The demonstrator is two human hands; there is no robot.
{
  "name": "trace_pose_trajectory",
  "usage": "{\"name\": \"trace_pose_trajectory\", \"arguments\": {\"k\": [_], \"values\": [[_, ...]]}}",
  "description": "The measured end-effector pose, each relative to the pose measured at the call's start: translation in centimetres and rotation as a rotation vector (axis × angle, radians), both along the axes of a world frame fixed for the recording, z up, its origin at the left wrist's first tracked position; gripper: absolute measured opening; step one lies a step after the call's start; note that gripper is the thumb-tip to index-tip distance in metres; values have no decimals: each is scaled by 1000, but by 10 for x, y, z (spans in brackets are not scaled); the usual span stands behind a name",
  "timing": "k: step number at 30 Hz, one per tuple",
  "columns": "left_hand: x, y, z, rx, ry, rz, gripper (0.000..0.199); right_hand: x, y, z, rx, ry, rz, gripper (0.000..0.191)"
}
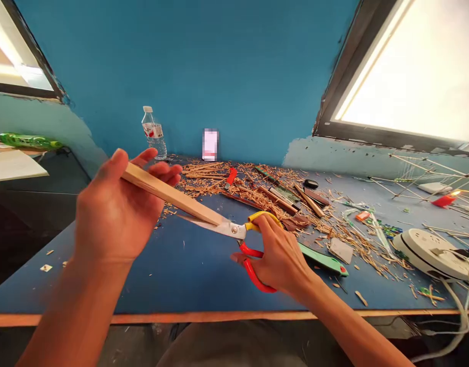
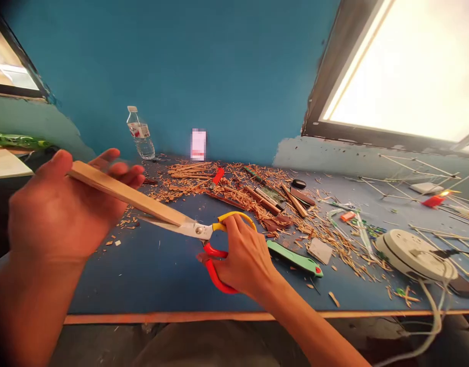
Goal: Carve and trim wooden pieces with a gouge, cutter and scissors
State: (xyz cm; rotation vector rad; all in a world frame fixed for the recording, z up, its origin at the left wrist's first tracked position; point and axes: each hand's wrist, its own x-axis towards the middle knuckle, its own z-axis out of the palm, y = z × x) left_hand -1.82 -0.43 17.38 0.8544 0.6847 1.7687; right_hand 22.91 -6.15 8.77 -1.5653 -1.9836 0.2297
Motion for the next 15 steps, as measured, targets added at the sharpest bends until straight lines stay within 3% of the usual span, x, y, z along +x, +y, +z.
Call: {"name": "trace_pose_trajectory", "arguments": {"k": [1, 4, 9, 12, 15], "values": [[1, -4, 6, -34, -67, -27, 20, 1, -7, 0, 5, -33, 4, 49], [5, -5, 11, -114, -193, -78, 36, -3, -32, 1, -27, -130, 54, 52], [6, 15, 15, -209, -219, -108, 38, -19, -71, 17, -295, -95, 55, 41], [11, 29, 21, -262, -236, -171, 39, -22, -80, 34, -407, -92, 12, 49], [21, 49, 23, -308, -238, -212, 39, -11, -77, 46, -424, -93, -4, 53]]}}
